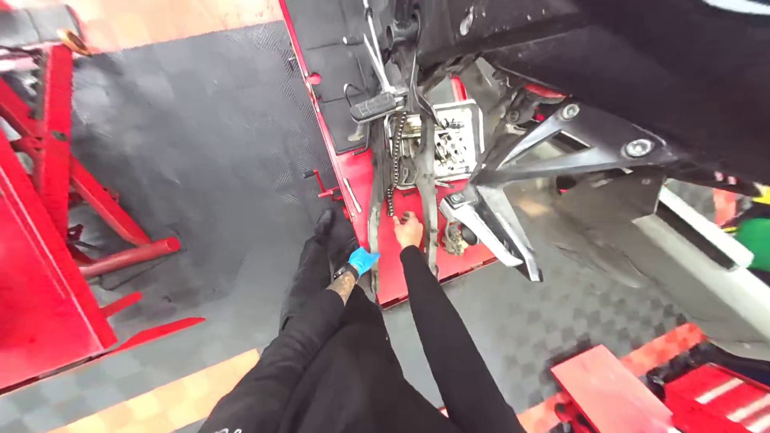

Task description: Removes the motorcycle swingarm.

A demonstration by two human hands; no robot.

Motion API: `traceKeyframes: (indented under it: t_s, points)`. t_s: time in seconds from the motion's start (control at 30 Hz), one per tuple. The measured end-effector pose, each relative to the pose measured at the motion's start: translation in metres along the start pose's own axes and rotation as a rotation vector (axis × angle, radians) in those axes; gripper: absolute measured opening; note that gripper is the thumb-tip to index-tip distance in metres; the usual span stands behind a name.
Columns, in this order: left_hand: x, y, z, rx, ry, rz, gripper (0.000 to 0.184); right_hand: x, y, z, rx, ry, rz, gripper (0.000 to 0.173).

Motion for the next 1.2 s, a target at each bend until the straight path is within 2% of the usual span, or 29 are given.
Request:
traceKeyframes:
  t_s: [0.07,0.13,0.33,0.43,0.57,0.67,0.8,0.93,1.0,1.1,1.2]
  points:
    - [0.007,0.015,-0.008,0.038,0.001,0.013,0.069,0.016,-0.017,0.014,0.086,-0.082,-0.043,0.057]
    - [0.013,0.039,-0.018,0.05,-0.008,0.032,0.069,0.03,-0.025,0.023,0.135,-0.123,-0.067,0.059]
    - [0.033,0.131,-0.025,-0.034,0.019,0.063,0.065,0.036,-0.035,0.033,0.107,-0.144,-0.206,0.044]
    - [0.016,0.152,-0.022,-0.06,0.003,0.12,0.062,0.023,-0.023,0.006,0.118,-0.2,-0.194,0.04]
    - [-0.047,0.119,-0.031,0.034,-0.155,0.121,0.057,-0.027,-0.011,-0.061,0.082,-0.233,-0.194,0.035]
    - [-0.089,0.08,-0.046,0.112,-0.236,0.131,0.054,-0.05,0.005,-0.104,-0.03,-0.207,-0.144,0.036]
    - [-0.103,0.036,-0.056,0.172,-0.256,-0.065,0.059,-0.033,0.04,-0.142,-0.248,-0.095,0.048,0.036]
    - [-0.128,0.02,-0.061,0.064,-0.302,-0.346,0.055,-0.033,0.039,-0.155,-0.384,-0.038,0.17,0.034]
    - [-0.135,0.017,-0.053,0.006,-0.269,-0.399,0.048,-0.047,0.023,-0.155,-0.416,0.004,0.185,0.034]
    - [-0.114,0.0,-0.025,-0.003,-0.192,-0.437,0.053,-0.066,0.003,-0.158,-0.415,0.085,0.166,0.033]
    - [-0.111,-0.011,-0.028,-0.014,-0.26,-0.488,0.05,-0.071,0.002,-0.16,-0.395,0.134,0.169,0.032]
Point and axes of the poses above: each hand's wrist, its own z-axis towards the middle knuckle, its own y-axis out of the back of the hand, x = y × z, the point moved 9 cm from there along z, towards the middle knuckle, and after that the axes turned 1 degree about x, right-handed, at the moved point
